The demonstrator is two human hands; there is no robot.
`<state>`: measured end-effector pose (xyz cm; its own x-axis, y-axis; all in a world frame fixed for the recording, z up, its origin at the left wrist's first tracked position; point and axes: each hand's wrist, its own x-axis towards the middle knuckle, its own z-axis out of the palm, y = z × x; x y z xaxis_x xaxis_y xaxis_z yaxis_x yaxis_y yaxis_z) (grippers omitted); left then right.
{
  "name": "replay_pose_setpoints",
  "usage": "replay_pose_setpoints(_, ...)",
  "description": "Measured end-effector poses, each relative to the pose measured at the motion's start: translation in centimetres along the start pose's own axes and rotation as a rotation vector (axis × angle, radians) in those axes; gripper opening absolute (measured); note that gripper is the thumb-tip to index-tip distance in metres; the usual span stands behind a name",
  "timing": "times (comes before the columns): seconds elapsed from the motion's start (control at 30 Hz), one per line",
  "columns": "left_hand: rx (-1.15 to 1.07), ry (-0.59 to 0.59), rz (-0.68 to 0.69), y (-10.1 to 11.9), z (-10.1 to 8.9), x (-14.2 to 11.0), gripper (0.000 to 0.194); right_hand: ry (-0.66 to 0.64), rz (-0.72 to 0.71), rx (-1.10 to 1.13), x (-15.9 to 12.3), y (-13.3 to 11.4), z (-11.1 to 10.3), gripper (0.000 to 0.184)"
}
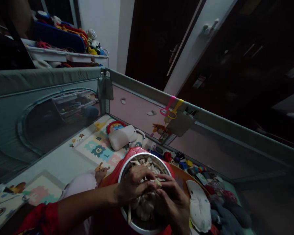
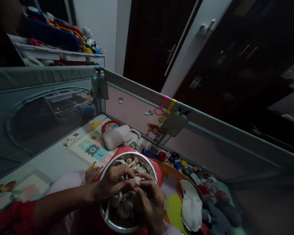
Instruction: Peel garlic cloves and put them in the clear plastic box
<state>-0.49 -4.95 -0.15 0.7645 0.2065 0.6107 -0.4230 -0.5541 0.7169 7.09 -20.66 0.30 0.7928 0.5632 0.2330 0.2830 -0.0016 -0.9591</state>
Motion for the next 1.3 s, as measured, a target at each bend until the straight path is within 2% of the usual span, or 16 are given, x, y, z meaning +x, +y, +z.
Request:
replay_pose_setpoints(0.17, -0.012, 0.016, 0.07, -0.2, 0.1, 0.2, 0.011, -0.033, 0.021, -0.018, -0.1, -0.1, 0.3, 0.008)
replay_pose_setpoints(0.33, -0.06, -0.004, 0.186, -0.1, -0.1, 0.4, 0.014, -0.066, -0.128, -0.195, 0.1, 0.3, 0.0, 0.007)
replay_pose_setpoints(0.47, -0.027, -0.042, 0.182, 0.1, -0.6, 0.5, 0.012, -0.106, -0.232, -0.33, 0.3, 0.4, -0.3, 0.013)
replay_pose_setpoints(0.63, 0.048, -0.087, 0.216, 0.3, -1.2, 0.6, 0.011, -0.147, -0.306, -0.384, 0.3, 0.3, -0.5, 0.019)
replay_pose_setpoints(0.77, 0.109, -0.115, 0.223, 0.2, -1.2, 0.4, 0.017, -0.145, -0.367, -0.362, 0.4, 0.1, -0.3, 0.026)
replay_pose_setpoints(0.93, 0.106, -0.192, 0.173, -0.2, -0.8, -0.1, 0.016, -0.121, -0.356, -0.363, 0.5, -0.3, -0.1, 0.021)
replay_pose_setpoints(1.17, 0.126, -0.287, 0.184, -0.6, -0.3, -0.2, 0.017, -0.09, -0.313, -0.347, 0.3, 0.3, 0.0, 0.019)
replay_pose_setpoints(1.3, 0.126, -0.238, 0.263, -0.5, -0.5, 0.0, 0.016, -0.049, -0.23, -0.243, 0.2, 0.5, 0.2, 0.018)
